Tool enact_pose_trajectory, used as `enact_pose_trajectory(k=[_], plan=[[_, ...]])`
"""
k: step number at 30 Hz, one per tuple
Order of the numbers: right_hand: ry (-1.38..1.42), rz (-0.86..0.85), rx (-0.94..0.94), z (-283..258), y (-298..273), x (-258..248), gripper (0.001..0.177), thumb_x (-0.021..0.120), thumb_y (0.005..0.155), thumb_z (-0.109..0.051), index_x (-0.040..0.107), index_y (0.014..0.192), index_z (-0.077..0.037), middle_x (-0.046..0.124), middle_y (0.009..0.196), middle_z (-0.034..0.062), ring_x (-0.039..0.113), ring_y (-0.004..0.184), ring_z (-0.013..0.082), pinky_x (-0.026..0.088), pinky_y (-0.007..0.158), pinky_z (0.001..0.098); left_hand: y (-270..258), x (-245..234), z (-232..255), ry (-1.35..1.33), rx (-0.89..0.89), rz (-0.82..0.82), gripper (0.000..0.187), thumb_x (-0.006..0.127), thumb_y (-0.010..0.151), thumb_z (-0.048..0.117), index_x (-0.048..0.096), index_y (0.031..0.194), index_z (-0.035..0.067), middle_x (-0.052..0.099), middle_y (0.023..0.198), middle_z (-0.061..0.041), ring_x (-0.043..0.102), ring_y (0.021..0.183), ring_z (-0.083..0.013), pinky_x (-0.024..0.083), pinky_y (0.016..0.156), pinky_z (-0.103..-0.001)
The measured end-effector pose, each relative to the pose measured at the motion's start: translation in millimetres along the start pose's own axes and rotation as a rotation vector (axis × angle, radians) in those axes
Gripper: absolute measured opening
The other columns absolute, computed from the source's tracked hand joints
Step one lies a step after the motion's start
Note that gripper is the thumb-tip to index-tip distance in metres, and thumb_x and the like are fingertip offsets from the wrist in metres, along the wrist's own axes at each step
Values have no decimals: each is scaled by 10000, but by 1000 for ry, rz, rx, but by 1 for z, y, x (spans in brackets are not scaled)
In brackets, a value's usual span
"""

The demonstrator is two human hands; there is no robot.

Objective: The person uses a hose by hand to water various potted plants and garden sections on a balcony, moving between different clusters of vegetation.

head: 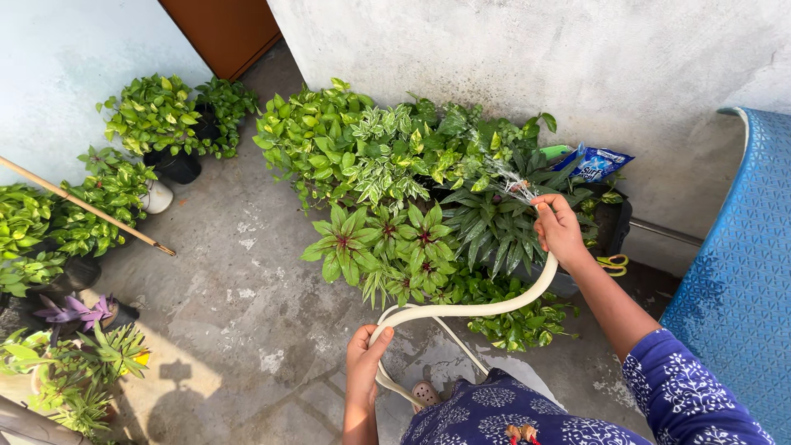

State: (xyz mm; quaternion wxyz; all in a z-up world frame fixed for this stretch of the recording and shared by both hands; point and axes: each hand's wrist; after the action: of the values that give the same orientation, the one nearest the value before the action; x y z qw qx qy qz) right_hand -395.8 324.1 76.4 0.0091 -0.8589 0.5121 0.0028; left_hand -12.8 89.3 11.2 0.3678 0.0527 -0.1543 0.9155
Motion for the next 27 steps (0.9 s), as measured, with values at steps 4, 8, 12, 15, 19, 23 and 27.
enact_pose_trajectory(k=[4,8,12,15,19,23,27], plan=[[-50,-23,46,-2,3,15,193,432,1097,-229,533,1200,-101,462,619,-16,343,384,63,321,381,255,1,-7,2,-8,-2,19,254,807,872,237,673,918,26,561,739,49,441,669,-45,327,594,-232],[-90,-117,36,-8,5,33,193,419,1098,-227,533,1193,-104,439,606,-16,331,385,59,320,378,255,0,-18,4,0,-2,46,266,804,877,256,677,922,26,560,746,48,445,680,-46,335,604,-229],[-77,-140,19,-13,8,49,195,414,1094,-230,532,1190,-109,437,604,-24,325,384,55,301,376,254,3,-29,4,-21,7,50,270,802,872,256,680,932,24,588,769,42,470,696,-48,358,623,-227],[-44,-150,12,-12,12,56,195,418,1099,-234,540,1184,-109,431,608,-26,315,393,51,298,380,251,4,-36,2,-9,0,68,271,801,871,257,683,929,21,611,775,30,489,697,-55,375,631,-231],[-25,-138,7,-6,18,63,190,434,1098,-237,550,1181,-111,420,605,-22,323,400,49,302,378,251,7,-43,0,-5,12,81,268,804,880,248,682,929,15,603,772,25,480,694,-58,364,626,-236],[-39,-105,17,-4,20,71,188,434,1103,-242,549,1167,-108,432,599,-11,333,386,60,309,371,254,7,-51,0,-21,-4,87,255,791,882,246,690,939,19,604,761,36,470,682,-51,347,618,-231],[-33,-111,36,-5,20,79,183,435,1092,-236,545,1171,-112,445,611,-17,337,386,59,310,372,254,5,-57,-3,-15,-27,107,255,793,872,254,694,940,29,585,732,43,449,655,-51,331,599,-235]])
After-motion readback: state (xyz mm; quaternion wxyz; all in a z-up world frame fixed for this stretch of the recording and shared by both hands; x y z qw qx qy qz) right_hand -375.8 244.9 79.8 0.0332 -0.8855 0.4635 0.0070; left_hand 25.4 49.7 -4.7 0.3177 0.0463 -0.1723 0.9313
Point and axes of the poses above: each hand's wrist, its own y-axis towards the middle knuckle, its own x-axis out of the palm, z = x × y
